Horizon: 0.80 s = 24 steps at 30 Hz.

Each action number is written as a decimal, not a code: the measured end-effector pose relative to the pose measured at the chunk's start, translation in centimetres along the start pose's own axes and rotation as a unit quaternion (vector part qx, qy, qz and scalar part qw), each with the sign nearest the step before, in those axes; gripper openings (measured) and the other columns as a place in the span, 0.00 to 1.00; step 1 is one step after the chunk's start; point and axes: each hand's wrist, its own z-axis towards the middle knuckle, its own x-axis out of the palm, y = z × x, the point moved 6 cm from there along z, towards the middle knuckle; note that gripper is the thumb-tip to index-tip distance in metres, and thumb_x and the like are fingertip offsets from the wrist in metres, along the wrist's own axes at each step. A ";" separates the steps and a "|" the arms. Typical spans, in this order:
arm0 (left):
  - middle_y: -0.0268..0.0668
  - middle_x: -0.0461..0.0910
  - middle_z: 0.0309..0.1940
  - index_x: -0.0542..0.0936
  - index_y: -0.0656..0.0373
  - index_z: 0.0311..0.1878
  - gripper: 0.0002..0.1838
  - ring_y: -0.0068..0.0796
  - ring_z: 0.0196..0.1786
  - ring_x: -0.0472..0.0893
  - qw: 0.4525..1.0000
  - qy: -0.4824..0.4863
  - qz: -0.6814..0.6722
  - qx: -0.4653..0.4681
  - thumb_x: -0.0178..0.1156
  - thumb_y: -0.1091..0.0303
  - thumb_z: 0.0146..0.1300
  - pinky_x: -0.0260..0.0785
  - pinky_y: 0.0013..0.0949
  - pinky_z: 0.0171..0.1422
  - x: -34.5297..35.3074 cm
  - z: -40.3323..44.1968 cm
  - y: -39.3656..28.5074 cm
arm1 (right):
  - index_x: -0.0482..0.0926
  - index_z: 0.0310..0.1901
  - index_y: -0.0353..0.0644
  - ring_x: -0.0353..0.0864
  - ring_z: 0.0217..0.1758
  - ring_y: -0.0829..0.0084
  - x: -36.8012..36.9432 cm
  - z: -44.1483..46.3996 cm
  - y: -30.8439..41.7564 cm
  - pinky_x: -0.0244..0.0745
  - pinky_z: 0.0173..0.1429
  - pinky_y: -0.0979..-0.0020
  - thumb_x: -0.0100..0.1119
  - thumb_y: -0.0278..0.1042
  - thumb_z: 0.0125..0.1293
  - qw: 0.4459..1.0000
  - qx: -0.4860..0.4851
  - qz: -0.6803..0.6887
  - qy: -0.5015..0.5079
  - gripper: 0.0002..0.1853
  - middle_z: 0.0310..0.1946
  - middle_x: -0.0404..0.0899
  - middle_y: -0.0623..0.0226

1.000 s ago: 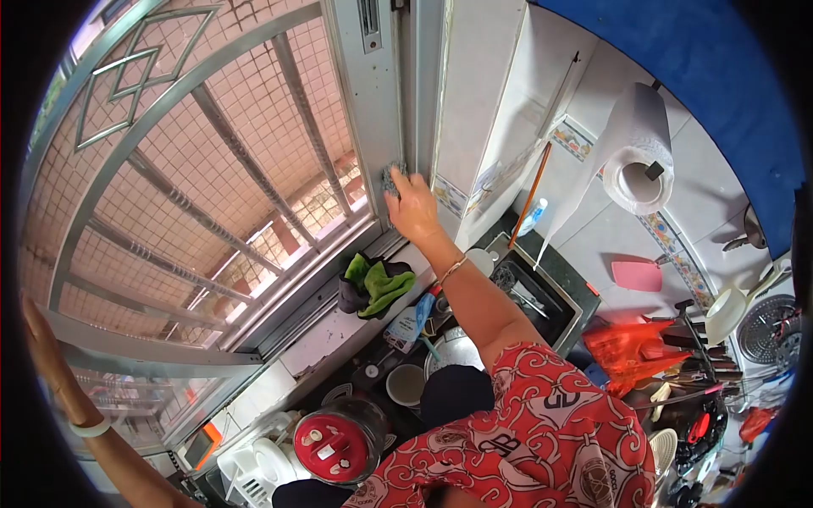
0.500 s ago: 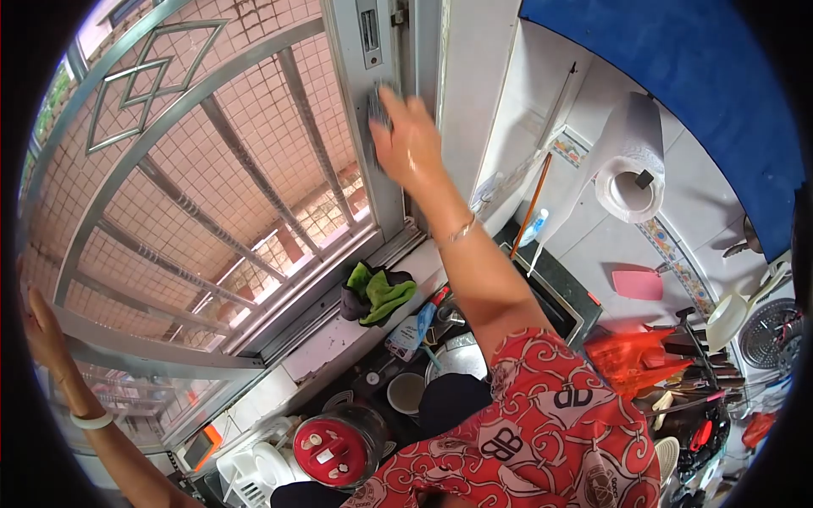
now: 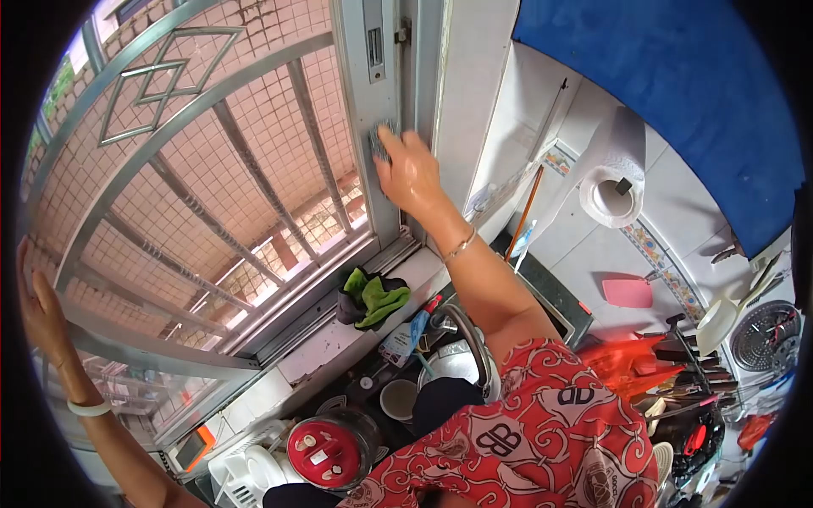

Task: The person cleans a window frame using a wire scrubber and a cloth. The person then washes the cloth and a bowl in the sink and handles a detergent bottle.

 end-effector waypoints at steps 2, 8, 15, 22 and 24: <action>0.36 0.73 0.56 0.71 0.49 0.59 0.18 0.34 0.57 0.74 1.000 -0.001 -0.003 0.001 0.44 0.61 0.67 0.67 0.32 0.58 -0.2 0.1 -0.4 | 0.72 0.48 0.44 0.73 0.34 0.51 0.0 -0.3 -0.2 0.71 0.36 0.56 0.60 0.29 0.51 1.000 -0.011 -0.005 0.006 0.19 0.29 0.69 0.52; 0.35 0.73 0.57 0.70 0.47 0.59 0.18 0.33 0.58 0.74 1.000 -0.001 -0.014 -0.003 0.44 0.61 0.67 0.67 0.32 0.59 -0.5 0.5 -1.3 | 0.72 0.50 0.45 0.73 0.36 0.51 -0.7 1.0 0.2 0.71 0.38 0.58 0.60 0.31 0.53 1.000 0.007 -0.014 0.026 0.21 0.33 0.70 0.54; 0.33 0.73 0.57 0.70 0.44 0.60 0.19 0.32 0.57 0.74 0.999 0.015 -0.048 -0.009 0.43 0.62 0.67 0.68 0.32 0.58 0.0 0.8 -0.6 | 0.70 0.51 0.45 0.74 0.38 0.50 -1.9 3.4 1.4 0.72 0.40 0.58 0.59 0.33 0.53 1.000 0.007 -0.003 0.011 0.21 0.34 0.71 0.53; 0.34 0.75 0.55 0.70 0.43 0.60 0.20 0.33 0.55 0.76 1.000 -0.007 -0.023 -0.006 0.44 0.64 0.65 0.69 0.31 0.55 -1.0 1.0 -2.7 | 0.68 0.53 0.44 0.75 0.41 0.47 0.2 0.3 -1.4 0.72 0.43 0.54 0.57 0.36 0.55 0.999 0.035 0.032 0.018 0.23 0.39 0.73 0.47; 0.35 0.75 0.55 0.70 0.43 0.60 0.20 0.33 0.55 0.76 1.000 -0.022 -0.004 0.005 0.44 0.64 0.64 0.69 0.31 0.54 -1.3 1.3 -3.1 | 0.68 0.53 0.43 0.75 0.41 0.46 -0.9 2.5 -0.8 0.72 0.44 0.54 0.56 0.38 0.56 0.998 0.029 0.056 -0.022 0.23 0.39 0.73 0.47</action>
